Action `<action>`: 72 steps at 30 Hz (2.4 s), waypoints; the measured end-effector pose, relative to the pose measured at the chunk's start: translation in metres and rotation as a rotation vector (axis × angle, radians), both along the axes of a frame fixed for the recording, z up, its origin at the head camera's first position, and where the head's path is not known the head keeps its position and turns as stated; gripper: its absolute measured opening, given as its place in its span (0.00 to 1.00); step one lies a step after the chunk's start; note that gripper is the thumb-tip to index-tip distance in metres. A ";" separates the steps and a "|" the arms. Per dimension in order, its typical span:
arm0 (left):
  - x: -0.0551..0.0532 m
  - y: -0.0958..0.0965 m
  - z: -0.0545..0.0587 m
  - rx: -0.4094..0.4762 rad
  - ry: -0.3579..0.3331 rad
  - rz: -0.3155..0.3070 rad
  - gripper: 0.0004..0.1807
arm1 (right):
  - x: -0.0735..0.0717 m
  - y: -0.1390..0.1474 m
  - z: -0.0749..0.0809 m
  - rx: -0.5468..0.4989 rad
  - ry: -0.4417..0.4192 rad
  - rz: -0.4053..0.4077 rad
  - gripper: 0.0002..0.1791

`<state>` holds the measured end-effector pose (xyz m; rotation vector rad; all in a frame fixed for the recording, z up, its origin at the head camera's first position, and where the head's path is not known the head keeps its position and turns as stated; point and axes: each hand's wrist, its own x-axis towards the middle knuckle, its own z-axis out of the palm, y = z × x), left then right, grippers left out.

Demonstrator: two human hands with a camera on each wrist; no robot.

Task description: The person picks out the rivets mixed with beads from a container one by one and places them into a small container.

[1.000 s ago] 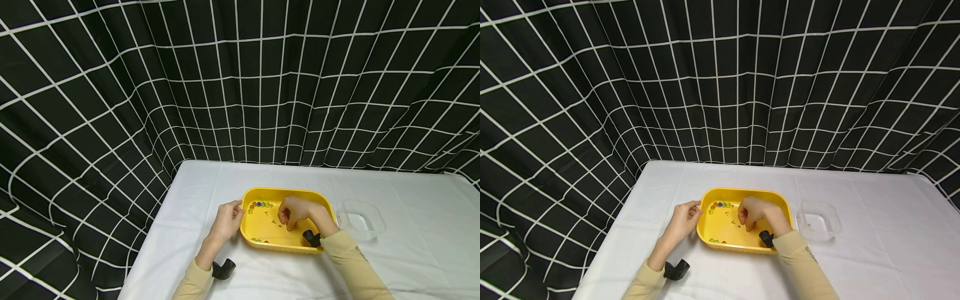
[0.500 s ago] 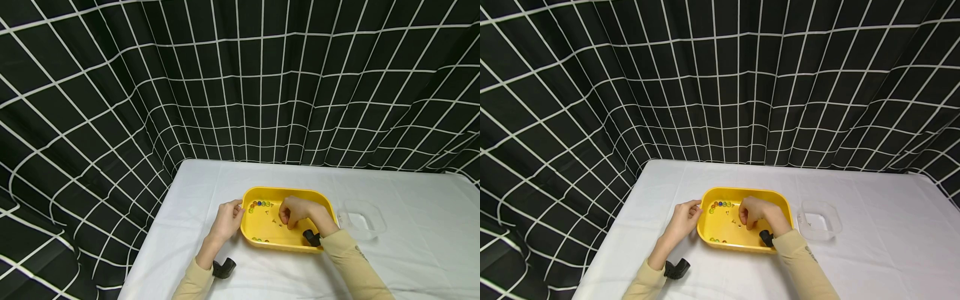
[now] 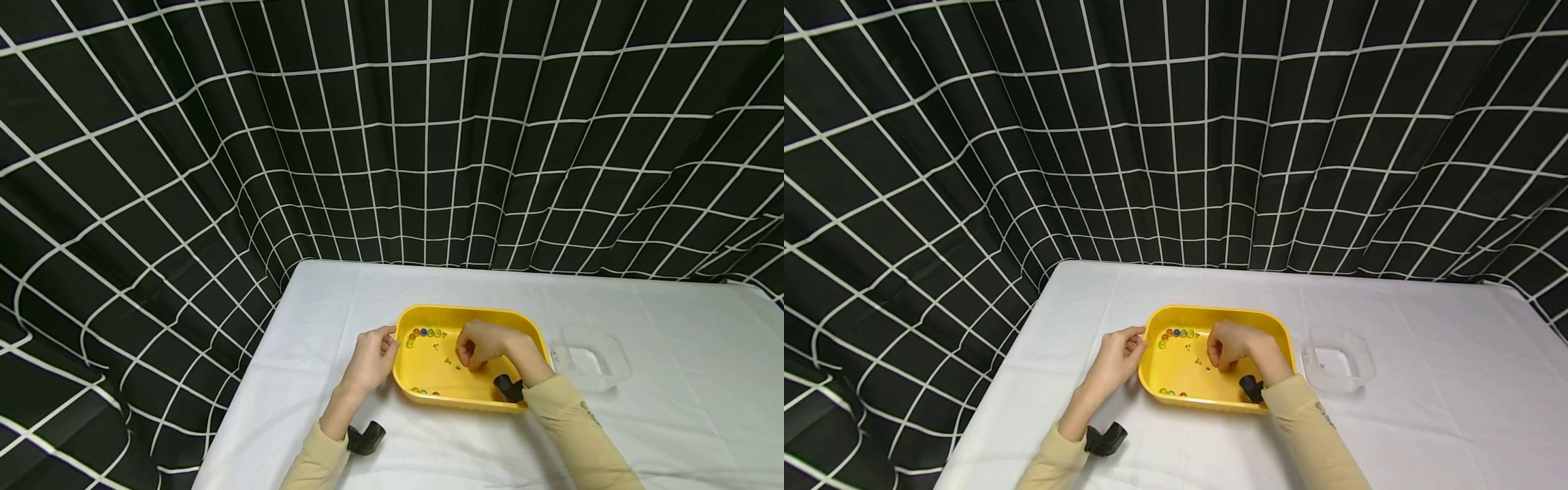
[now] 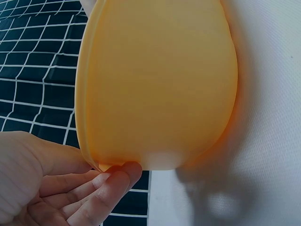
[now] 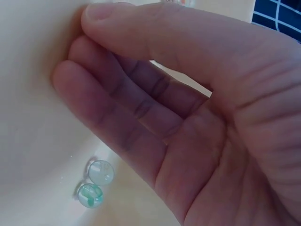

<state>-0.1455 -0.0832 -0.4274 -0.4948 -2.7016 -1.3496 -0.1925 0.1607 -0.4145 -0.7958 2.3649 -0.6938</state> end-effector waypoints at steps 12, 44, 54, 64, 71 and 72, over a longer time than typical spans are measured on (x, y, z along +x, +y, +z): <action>0.001 0.000 0.000 -0.005 0.013 -0.002 0.15 | 0.001 0.003 0.006 -0.029 -0.023 -0.018 0.07; 0.001 0.001 0.000 -0.002 -0.007 0.008 0.15 | 0.006 0.029 0.038 -0.062 0.064 -0.107 0.08; 0.000 -0.001 -0.001 0.002 0.012 -0.007 0.15 | 0.010 0.045 0.049 -0.081 0.099 -0.147 0.06; 0.000 0.000 -0.001 -0.001 0.014 -0.004 0.15 | 0.011 0.067 0.058 -0.073 0.120 -0.208 0.06; 0.000 0.000 -0.002 -0.004 0.009 -0.003 0.15 | 0.014 0.078 0.061 -0.071 0.115 -0.234 0.06; 0.000 0.000 -0.002 -0.002 0.006 -0.002 0.15 | 0.015 0.079 0.062 -0.072 0.115 -0.239 0.06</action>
